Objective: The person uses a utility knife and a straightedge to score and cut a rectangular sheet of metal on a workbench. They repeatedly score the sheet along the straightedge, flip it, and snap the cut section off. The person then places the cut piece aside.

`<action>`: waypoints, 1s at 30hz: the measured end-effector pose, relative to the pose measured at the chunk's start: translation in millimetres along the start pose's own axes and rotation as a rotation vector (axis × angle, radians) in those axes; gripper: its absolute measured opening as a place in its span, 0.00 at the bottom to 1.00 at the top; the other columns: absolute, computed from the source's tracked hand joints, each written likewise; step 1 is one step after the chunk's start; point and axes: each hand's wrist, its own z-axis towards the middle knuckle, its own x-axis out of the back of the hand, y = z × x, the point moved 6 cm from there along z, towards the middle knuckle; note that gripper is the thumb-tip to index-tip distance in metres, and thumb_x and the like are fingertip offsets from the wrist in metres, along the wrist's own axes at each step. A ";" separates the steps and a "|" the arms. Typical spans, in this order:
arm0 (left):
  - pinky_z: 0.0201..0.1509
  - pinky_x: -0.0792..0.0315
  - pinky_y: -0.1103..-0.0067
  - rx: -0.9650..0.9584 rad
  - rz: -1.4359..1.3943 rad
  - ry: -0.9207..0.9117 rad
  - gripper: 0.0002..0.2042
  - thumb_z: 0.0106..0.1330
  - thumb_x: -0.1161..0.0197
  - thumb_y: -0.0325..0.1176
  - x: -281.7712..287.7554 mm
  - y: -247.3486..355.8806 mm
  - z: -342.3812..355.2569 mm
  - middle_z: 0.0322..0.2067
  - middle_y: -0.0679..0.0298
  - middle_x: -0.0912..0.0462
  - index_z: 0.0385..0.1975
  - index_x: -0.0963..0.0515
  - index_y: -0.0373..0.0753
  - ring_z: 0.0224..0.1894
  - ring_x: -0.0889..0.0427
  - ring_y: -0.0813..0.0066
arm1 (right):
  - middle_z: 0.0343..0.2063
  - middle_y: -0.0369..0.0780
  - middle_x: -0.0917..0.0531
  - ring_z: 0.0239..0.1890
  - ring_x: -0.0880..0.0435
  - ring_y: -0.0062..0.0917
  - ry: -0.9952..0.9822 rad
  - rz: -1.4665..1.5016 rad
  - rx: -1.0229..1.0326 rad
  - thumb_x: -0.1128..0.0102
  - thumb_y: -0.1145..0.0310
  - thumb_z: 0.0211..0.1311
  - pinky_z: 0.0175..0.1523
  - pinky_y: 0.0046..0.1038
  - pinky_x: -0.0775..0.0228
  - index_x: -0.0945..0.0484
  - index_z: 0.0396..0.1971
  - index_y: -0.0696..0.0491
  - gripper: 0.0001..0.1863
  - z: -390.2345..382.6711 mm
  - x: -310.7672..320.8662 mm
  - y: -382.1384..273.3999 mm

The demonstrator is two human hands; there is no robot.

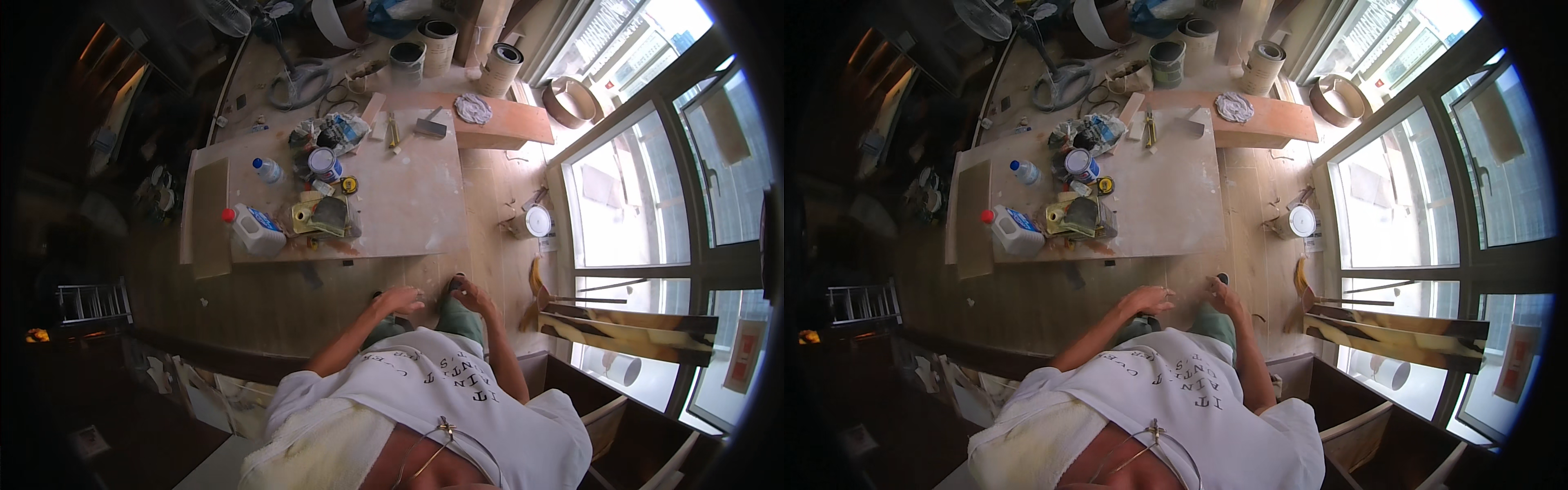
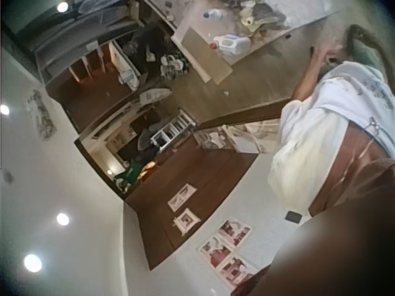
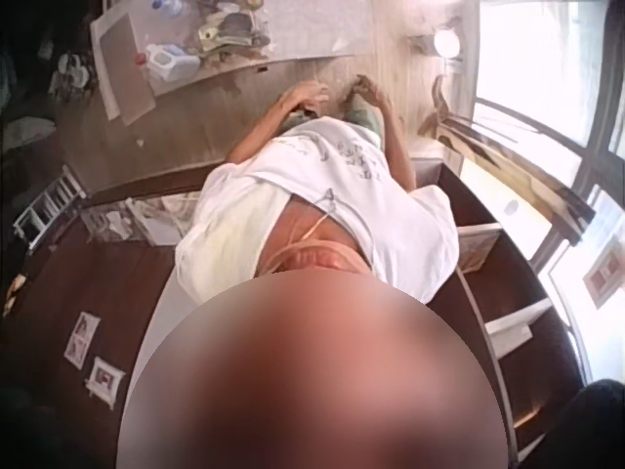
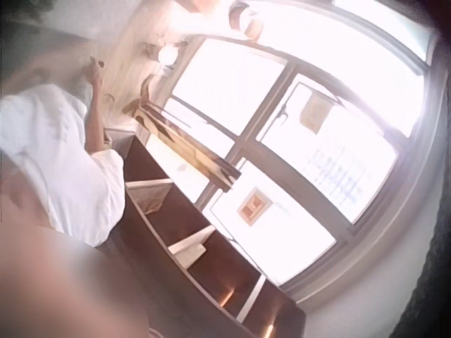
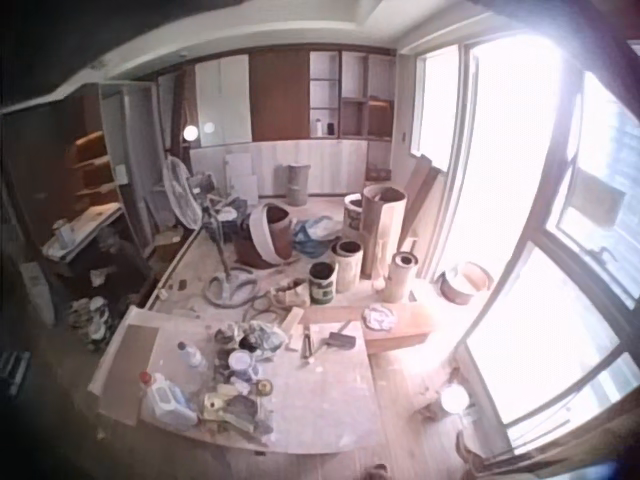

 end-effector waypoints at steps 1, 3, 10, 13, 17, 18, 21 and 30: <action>0.62 0.27 0.60 -0.004 0.026 -0.002 0.29 0.69 0.42 0.51 8.5 5.2 12.1 0.54 0.46 0.18 0.64 0.27 0.40 0.58 0.21 0.48 | 0.45 0.47 0.14 0.49 0.15 0.41 0.031 0.037 -0.016 0.37 0.57 0.67 0.56 0.39 0.25 0.34 0.67 0.51 0.32 -5.6 14.7 20.1; 0.62 0.27 0.60 -0.020 0.085 -0.016 0.29 0.69 0.42 0.51 21.4 19.7 40.3 0.54 0.46 0.19 0.65 0.28 0.40 0.58 0.21 0.48 | 0.44 0.48 0.14 0.48 0.15 0.41 0.102 0.119 -0.057 0.37 0.57 0.67 0.55 0.39 0.25 0.34 0.67 0.51 0.32 -9.1 40.0 64.8; 0.62 0.27 0.61 -0.050 0.137 -0.033 0.29 0.69 0.42 0.50 65.7 84.5 188.2 0.55 0.44 0.20 0.65 0.29 0.36 0.58 0.21 0.46 | 0.44 0.46 0.14 0.42 0.13 0.36 0.143 0.141 -0.007 0.37 0.58 0.69 0.50 0.35 0.23 0.35 0.69 0.51 0.32 47.9 175.2 143.7; 0.62 0.27 0.62 -0.084 0.120 -0.085 0.30 0.70 0.42 0.49 72.9 133.2 244.3 0.54 0.42 0.19 0.65 0.29 0.35 0.57 0.20 0.46 | 0.42 0.47 0.14 0.43 0.13 0.38 0.270 0.068 0.001 0.38 0.58 0.68 0.50 0.35 0.23 0.35 0.68 0.48 0.31 44.7 239.7 171.5; 0.61 0.26 0.64 -0.071 -0.040 -0.026 0.29 0.70 0.43 0.48 109.4 188.7 323.9 0.52 0.42 0.18 0.64 0.28 0.35 0.56 0.19 0.47 | 0.43 0.48 0.14 0.44 0.13 0.38 0.245 0.112 -0.090 0.37 0.57 0.66 0.51 0.37 0.23 0.33 0.68 0.49 0.32 29.9 311.1 241.8; 0.61 0.26 0.65 -0.036 -0.102 -0.016 0.28 0.70 0.43 0.47 119.2 196.3 339.2 0.52 0.42 0.18 0.64 0.28 0.34 0.55 0.18 0.47 | 0.43 0.48 0.14 0.44 0.13 0.39 0.223 0.092 -0.127 0.37 0.57 0.66 0.52 0.37 0.23 0.32 0.67 0.49 0.32 25.3 327.4 255.6; 0.60 0.26 0.67 -0.022 -0.146 0.021 0.28 0.69 0.42 0.46 149.3 217.9 375.2 0.52 0.43 0.17 0.63 0.27 0.34 0.54 0.18 0.48 | 0.44 0.48 0.14 0.44 0.13 0.39 0.242 0.024 -0.183 0.36 0.56 0.66 0.52 0.37 0.23 0.31 0.67 0.50 0.32 23.4 371.9 294.6; 0.64 0.29 0.66 0.195 -0.074 -0.004 0.27 0.68 0.41 0.46 236.9 133.2 447.4 0.55 0.44 0.19 0.62 0.25 0.34 0.59 0.20 0.50 | 0.45 0.47 0.14 0.43 0.13 0.38 0.347 0.205 -0.028 0.36 0.57 0.67 0.50 0.36 0.23 0.32 0.67 0.48 0.31 101.2 438.3 291.0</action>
